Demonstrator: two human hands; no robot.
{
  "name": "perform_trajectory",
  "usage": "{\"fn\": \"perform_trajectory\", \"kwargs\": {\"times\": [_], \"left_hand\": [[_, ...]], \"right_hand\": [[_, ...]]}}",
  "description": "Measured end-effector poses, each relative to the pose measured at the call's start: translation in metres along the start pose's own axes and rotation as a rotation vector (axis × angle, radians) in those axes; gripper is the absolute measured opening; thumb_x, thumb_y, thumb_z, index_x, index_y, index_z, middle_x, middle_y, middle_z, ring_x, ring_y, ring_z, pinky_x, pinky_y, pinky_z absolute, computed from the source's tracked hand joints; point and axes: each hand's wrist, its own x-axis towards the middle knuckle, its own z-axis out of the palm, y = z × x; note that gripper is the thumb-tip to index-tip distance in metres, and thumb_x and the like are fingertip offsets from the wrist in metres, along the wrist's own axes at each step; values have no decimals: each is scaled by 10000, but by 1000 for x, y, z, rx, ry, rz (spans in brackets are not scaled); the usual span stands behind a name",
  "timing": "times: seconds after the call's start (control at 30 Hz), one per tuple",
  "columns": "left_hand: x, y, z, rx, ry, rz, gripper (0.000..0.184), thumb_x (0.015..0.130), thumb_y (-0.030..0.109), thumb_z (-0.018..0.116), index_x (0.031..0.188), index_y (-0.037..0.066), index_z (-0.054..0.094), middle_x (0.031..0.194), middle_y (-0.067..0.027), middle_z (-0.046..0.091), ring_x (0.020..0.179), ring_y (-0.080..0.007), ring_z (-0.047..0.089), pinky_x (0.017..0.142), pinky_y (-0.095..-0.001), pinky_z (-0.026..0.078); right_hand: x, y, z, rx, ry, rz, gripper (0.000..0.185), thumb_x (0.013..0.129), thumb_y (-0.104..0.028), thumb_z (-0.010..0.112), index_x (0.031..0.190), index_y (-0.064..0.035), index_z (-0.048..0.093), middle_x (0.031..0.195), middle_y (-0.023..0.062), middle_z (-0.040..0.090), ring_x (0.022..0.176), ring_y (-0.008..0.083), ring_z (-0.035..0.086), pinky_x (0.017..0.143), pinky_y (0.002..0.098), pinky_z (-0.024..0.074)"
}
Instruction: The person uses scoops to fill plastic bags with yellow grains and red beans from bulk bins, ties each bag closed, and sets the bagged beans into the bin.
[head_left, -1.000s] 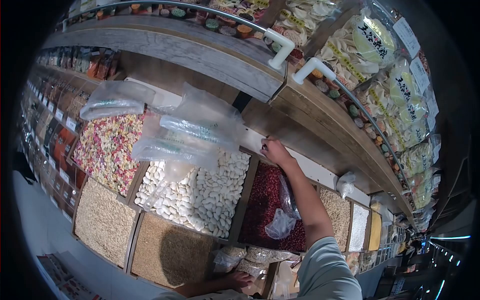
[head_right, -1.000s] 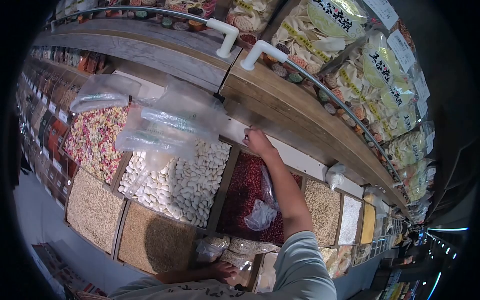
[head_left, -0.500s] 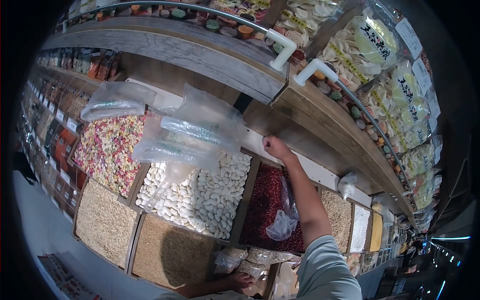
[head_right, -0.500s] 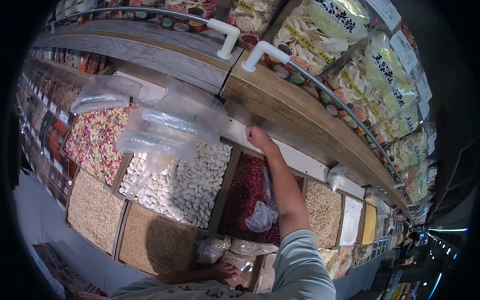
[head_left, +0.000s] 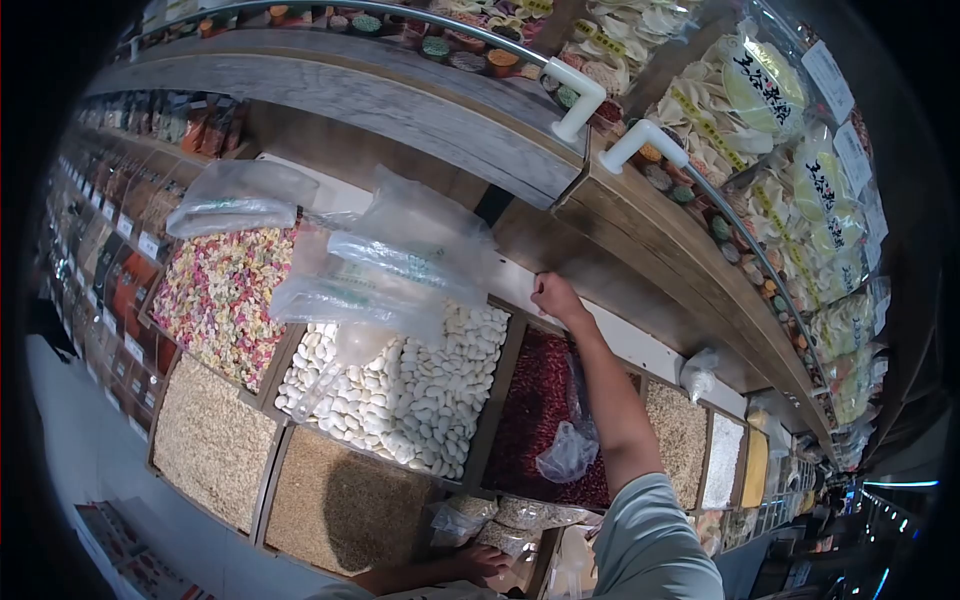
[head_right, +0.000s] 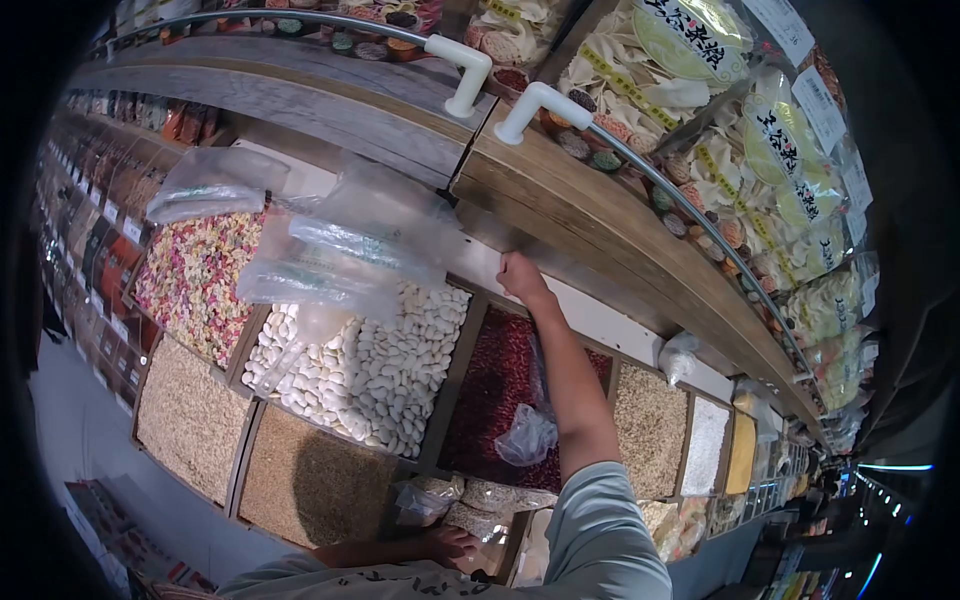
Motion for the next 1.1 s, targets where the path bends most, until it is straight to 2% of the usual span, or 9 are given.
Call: {"fn": "perform_trajectory", "kwargs": {"times": [0.13,0.27,0.33,0.43,0.53,0.7,0.77,0.9,1.1], "left_hand": [[2,-1,-3,10,2,12,574,818,491,557,1206,68,580,1323,-133,506,1176,-310,517,895,-436,459],[4,4,-12,14,-5,-7,575,794,482,589,1197,72,583,1305,-130,519,1136,-305,541,858,-435,472],[4,5,-12,15,-33,-18,580,786,486,598,1193,72,583,1298,-129,525,1113,-302,555,831,-433,480],[2,-1,0,-7,23,2,602,786,515,599,1190,69,581,1312,-135,519,1103,-316,554,837,-434,476],[2,3,-9,-53,-53,-24,584,826,486,502,1250,86,528,1352,-140,477,1185,-316,502,959,-468,419],[0,-6,8,-50,22,30,653,858,564,458,1254,51,536,1367,-172,473,1187,-355,501,941,-490,426],[-1,-8,14,-40,105,68,724,876,635,426,1241,23,558,1365,-189,475,1192,-382,493,926,-500,426],[-1,-4,4,8,36,59,767,888,686,348,1227,34,569,1375,-163,472,1231,-365,463,986,-489,367],[2,1,-9,7,-69,-14,753,877,706,339,1194,68,583,1370,-122,488,1236,-300,471,981,-455,371]], "right_hand": [[11,9,14,-412,147,-89,76,755,-21,613,771,52,598,670,224,648,649,264,713,610,390,562],[11,5,11,-434,136,-41,89,759,-24,622,769,61,595,661,205,653,680,245,722,610,376,563],[1,-3,-5,18,-73,124,96,786,-38,636,770,40,583,678,143,649,717,208,716,606,361,572],[-11,2,-24,341,-188,38,103,813,-55,647,797,11,570,731,77,615,667,177,682,578,328,573],[-37,-15,-57,378,-321,54,102,839,-81,639,852,-14,563,802,52,585,694,160,662,594,306,578],[-86,-58,-90,264,-795,117,269,851,-100,636,1085,26,592,924,97,622,773,188,682,680,313,595],[-84,-69,-86,115,-752,171,363,852,-95,659,1181,40,584,988,127,637,793,197,693,681,312,601],[-29,-50,-44,-178,-127,-371,573,820,-84,703,1354,-19,504,1105,231,630,1018,353,648,905,383,538],[25,-49,19,-352,28,-443,648,735,-17,701,1353,-35,505,1125,223,572,1025,390,565,944,405,470]]}}
